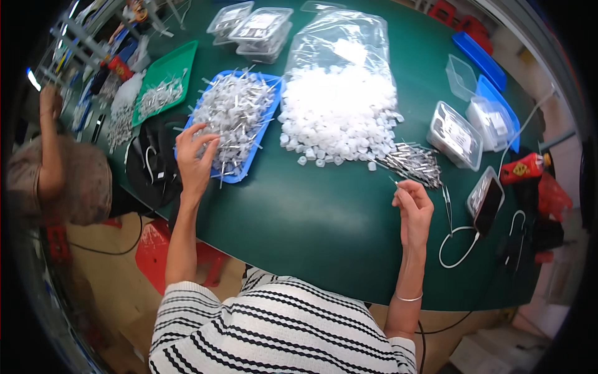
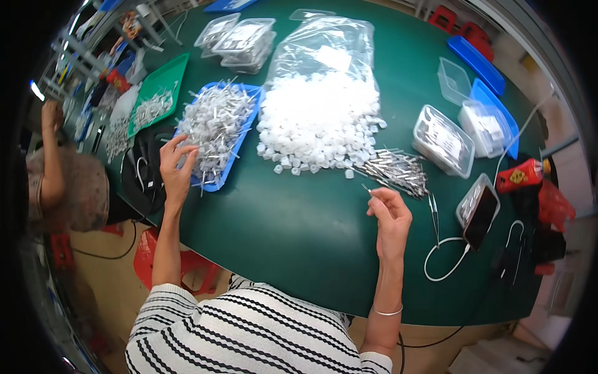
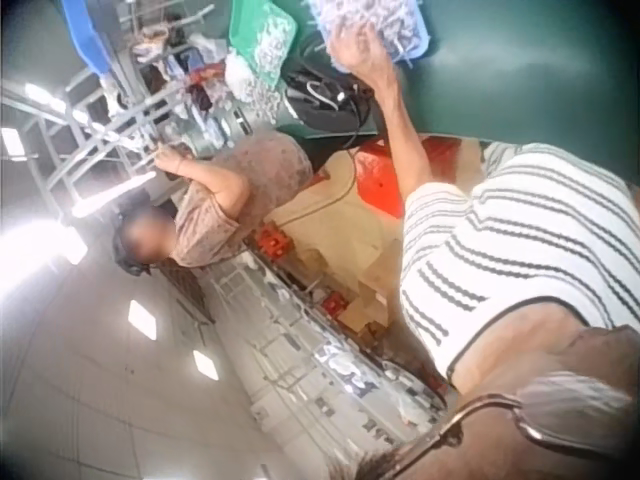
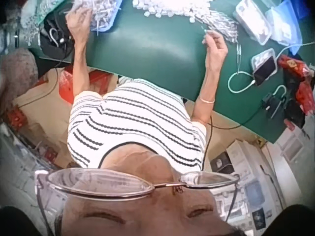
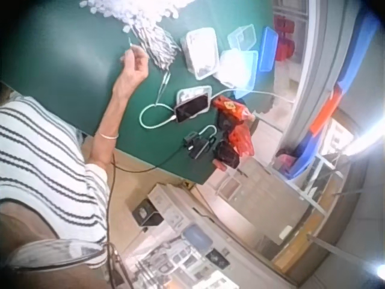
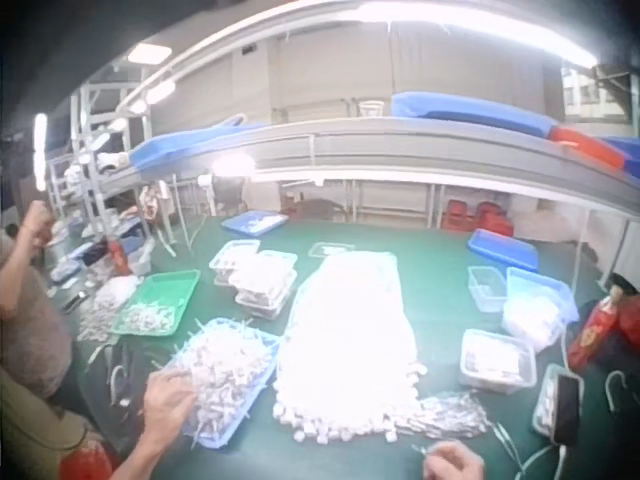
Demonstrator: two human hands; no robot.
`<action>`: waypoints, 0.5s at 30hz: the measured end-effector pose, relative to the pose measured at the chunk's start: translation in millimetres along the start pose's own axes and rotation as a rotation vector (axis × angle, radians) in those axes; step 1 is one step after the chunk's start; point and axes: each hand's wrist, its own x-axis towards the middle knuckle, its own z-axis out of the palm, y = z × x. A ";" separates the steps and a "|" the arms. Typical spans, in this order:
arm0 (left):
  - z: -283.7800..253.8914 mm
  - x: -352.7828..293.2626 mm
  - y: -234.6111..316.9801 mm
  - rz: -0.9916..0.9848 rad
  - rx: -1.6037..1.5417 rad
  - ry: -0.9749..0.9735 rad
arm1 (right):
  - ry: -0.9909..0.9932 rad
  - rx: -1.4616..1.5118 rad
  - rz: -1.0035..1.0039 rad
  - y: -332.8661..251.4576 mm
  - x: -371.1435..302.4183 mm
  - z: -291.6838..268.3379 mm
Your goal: The person repeatedly picks up small white plastic caps and metal pins from a green table, inserts the pins into the caps, and places the assembled units into a blue tray. The process is repetitive and performed one at a time.
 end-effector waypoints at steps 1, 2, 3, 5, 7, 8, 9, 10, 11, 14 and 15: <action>0.9 1.2 8.2 -0.009 0.011 0.024 | 0.020 0.104 0.039 -2.5 -1.8 0.2; -0.9 4.8 18.0 -0.019 0.022 0.048 | 0.006 0.179 0.054 -4.9 -2.2 0.3; -4.3 8.5 26.8 -0.029 0.037 0.077 | 0.005 0.234 0.043 -2.6 -1.5 -4.1; 2.8 16.6 51.0 -0.025 -0.044 0.106 | -0.003 0.351 0.017 8.5 1.2 -10.5; 18.7 15.8 92.3 -0.032 -0.255 0.069 | 0.007 0.464 0.054 12.1 2.2 -11.5; 34.1 11.9 116.0 0.025 -0.321 -0.036 | 0.002 0.501 0.064 14.3 3.3 -12.6; 51.9 10.3 139.4 0.082 -0.388 -0.134 | -0.006 0.535 0.070 15.1 4.3 -14.8; 70.0 11.0 154.1 0.325 -0.352 -0.221 | 0.000 0.558 0.077 15.7 3.9 -17.5; 91.2 8.7 167.4 0.421 -0.372 -0.241 | 0.024 0.542 0.088 13.3 3.9 -16.4; 140.1 4.7 182.8 0.624 -0.320 -0.306 | 0.045 0.515 0.079 9.7 5.0 -15.8; 151.1 4.7 183.2 0.680 -0.280 -0.334 | 0.047 0.526 0.078 9.7 4.9 -16.2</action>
